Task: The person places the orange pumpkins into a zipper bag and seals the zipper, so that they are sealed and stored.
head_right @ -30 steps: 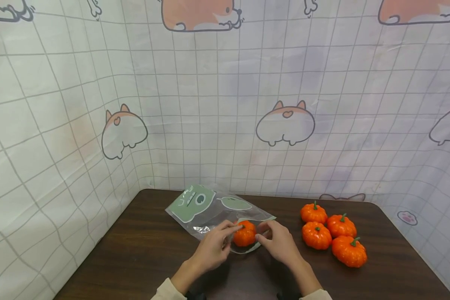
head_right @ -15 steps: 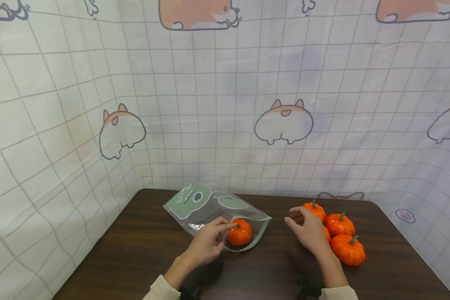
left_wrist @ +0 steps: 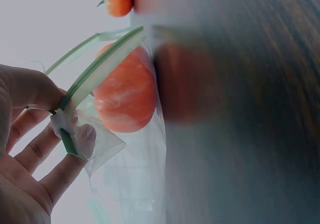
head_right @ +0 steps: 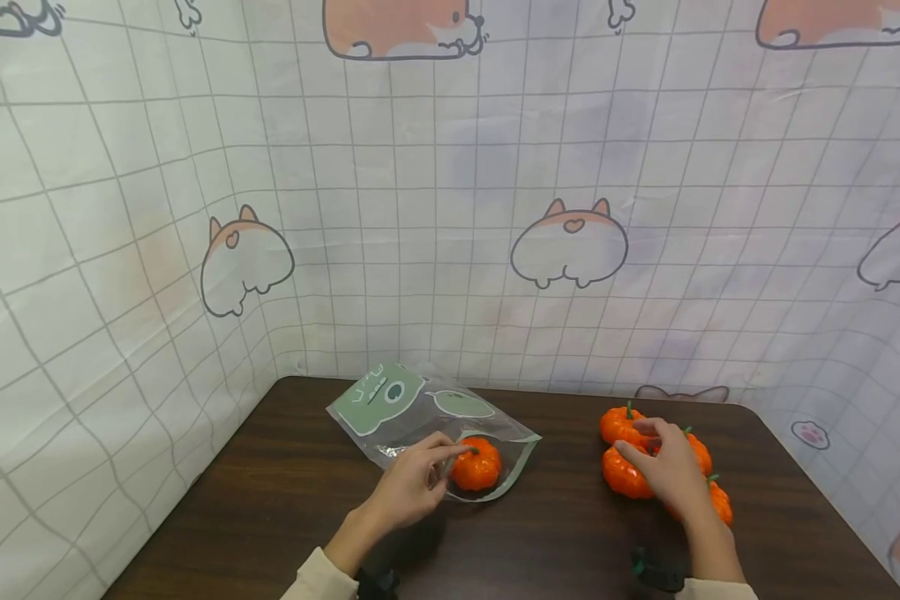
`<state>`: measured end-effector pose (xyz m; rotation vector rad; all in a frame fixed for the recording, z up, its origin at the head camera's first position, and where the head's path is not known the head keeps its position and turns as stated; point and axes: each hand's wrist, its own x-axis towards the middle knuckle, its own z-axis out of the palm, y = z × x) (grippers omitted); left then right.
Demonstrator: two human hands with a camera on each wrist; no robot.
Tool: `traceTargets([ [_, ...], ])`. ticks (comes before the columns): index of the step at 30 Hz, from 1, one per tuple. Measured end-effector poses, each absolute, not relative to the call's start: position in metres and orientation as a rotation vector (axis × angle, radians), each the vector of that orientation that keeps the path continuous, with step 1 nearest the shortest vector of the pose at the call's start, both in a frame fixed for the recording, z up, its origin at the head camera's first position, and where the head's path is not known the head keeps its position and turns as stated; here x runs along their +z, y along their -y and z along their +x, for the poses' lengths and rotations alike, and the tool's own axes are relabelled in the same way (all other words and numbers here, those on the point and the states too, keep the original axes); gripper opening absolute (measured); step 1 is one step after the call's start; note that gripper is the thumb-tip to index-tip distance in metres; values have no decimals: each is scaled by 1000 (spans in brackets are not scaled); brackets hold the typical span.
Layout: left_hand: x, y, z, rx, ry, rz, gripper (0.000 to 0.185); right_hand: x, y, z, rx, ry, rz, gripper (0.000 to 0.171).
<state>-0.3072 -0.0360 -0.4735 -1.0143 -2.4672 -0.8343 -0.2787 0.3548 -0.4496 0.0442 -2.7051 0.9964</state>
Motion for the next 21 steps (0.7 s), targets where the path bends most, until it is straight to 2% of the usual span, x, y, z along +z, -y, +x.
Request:
traceTargets([
  [8, -473, 37, -307, -835, 2462, -1005, 48, -457, -367, -281, 933, 2751, 81, 66],
  [16, -472, 36, -308, -813, 2460, -1004, 49, -467, -374, -284, 917, 2830, 116, 76],
  [21, -472, 37, -307, -812, 2453, -1006, 49, -475, -375, -287, 815, 2819, 168, 75],
])
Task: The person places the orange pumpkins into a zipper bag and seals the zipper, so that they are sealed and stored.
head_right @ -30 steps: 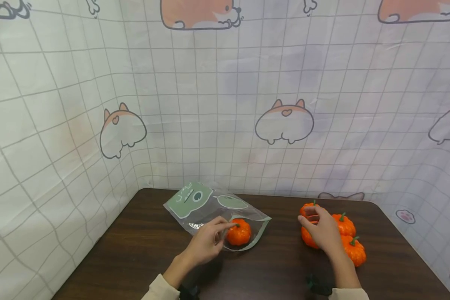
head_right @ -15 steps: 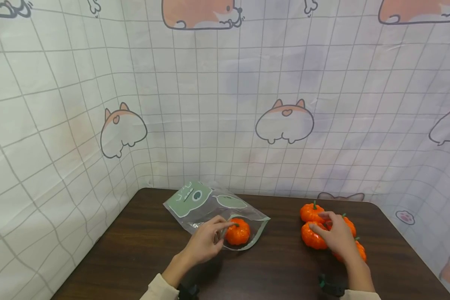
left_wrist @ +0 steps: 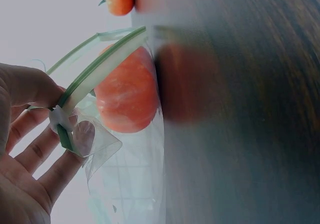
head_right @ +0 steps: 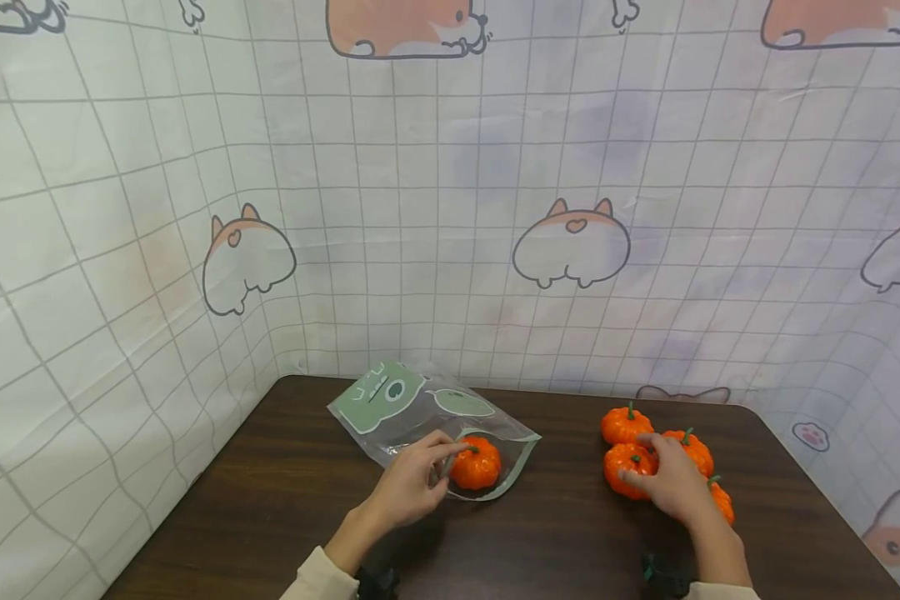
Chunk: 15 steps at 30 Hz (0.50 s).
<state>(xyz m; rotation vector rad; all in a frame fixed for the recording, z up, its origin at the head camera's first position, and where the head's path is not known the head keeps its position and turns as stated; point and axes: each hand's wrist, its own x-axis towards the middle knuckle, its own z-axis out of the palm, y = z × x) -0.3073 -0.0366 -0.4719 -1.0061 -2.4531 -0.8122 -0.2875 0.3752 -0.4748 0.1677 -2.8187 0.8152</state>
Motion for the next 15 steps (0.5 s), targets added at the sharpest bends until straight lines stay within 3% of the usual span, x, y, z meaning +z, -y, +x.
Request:
traceTargets([
  [15, -473, 38, -308, -835, 2465, -992, 50, -474, -371, -291, 689, 2919, 138, 84],
])
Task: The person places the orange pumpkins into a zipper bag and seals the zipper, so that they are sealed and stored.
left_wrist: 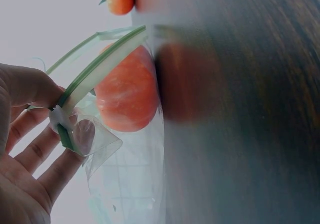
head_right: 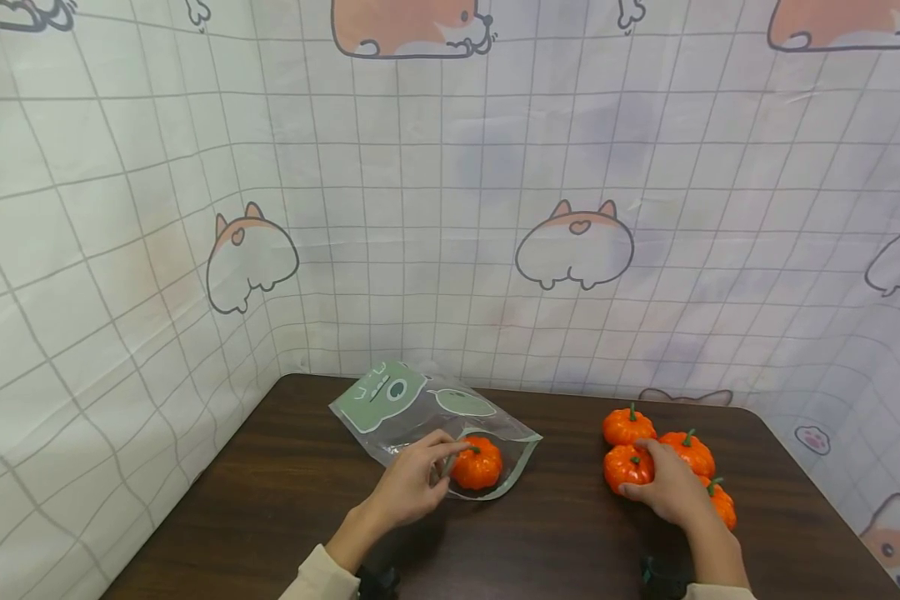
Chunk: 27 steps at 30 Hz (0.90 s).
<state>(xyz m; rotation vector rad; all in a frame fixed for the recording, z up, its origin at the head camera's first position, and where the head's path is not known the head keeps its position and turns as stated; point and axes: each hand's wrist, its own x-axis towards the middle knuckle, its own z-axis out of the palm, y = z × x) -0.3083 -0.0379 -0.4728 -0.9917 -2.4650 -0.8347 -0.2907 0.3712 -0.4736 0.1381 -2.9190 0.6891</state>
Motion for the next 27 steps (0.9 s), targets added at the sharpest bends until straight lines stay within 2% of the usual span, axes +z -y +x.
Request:
traceTargets([
  [20, -471, 37, -308, -849, 2480, -982, 49, -469, -362, -291, 875, 2817, 193, 87],
  [27, -472, 37, -309, -849, 2462, -988, 49, -465, -356, -289, 945, 2781, 246, 81],
])
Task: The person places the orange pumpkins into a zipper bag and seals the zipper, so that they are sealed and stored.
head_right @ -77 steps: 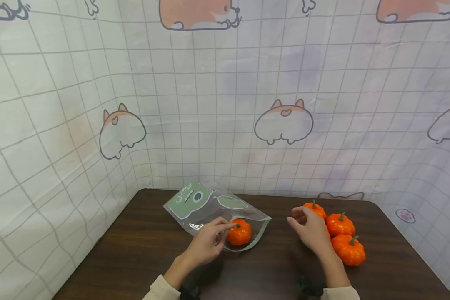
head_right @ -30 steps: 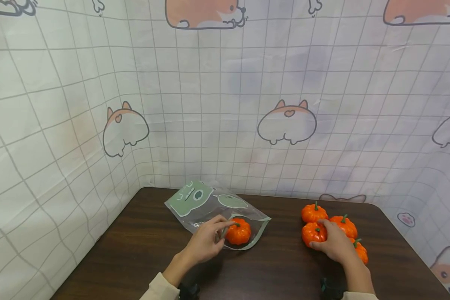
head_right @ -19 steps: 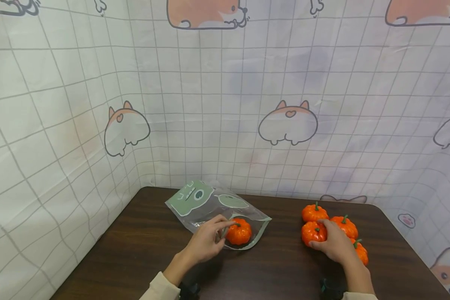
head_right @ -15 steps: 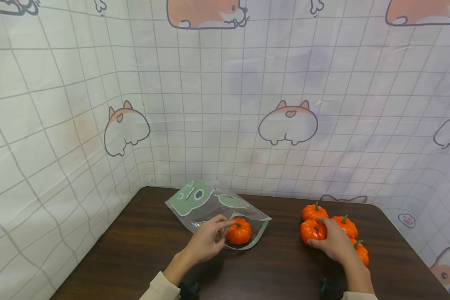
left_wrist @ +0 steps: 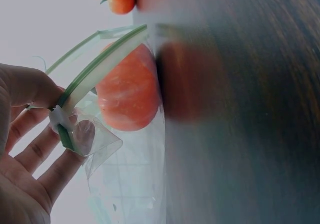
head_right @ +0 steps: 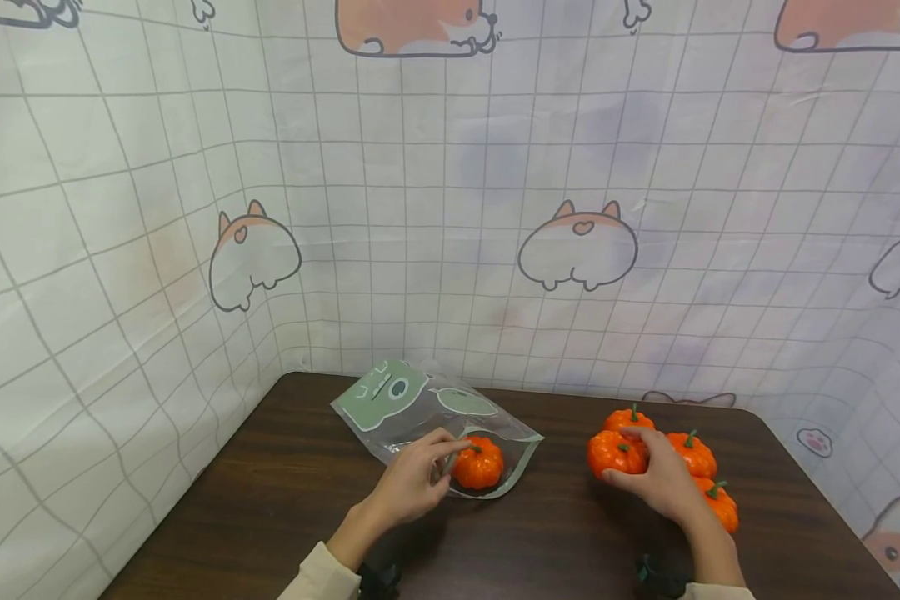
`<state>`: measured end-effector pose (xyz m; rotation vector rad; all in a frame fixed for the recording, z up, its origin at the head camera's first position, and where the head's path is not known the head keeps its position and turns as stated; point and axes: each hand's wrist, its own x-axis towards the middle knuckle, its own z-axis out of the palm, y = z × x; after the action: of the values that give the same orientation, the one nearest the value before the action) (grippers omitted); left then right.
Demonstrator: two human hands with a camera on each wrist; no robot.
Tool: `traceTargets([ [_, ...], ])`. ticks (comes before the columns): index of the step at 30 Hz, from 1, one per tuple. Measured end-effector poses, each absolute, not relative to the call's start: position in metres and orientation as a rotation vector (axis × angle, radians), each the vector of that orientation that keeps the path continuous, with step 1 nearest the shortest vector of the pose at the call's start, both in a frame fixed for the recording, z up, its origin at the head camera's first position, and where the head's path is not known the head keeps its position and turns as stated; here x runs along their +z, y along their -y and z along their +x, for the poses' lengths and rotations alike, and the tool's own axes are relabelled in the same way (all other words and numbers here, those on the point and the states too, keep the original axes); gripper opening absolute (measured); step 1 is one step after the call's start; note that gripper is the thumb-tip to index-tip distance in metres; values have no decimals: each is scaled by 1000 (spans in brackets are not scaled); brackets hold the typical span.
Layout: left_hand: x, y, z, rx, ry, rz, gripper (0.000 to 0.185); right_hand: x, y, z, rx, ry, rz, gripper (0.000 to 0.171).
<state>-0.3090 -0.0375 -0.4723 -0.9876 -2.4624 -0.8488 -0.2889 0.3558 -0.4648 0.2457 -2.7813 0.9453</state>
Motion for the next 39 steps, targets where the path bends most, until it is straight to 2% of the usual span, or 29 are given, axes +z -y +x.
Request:
traceTargets([
  [10, -473, 37, -310, -853, 2460, -994, 49, -460, -339, -290, 1048, 2736, 324, 73],
  [39, -473, 35, -308, -835, 2432, -983, 52, -462, -275, -289, 1164, 2669, 590, 67],
])
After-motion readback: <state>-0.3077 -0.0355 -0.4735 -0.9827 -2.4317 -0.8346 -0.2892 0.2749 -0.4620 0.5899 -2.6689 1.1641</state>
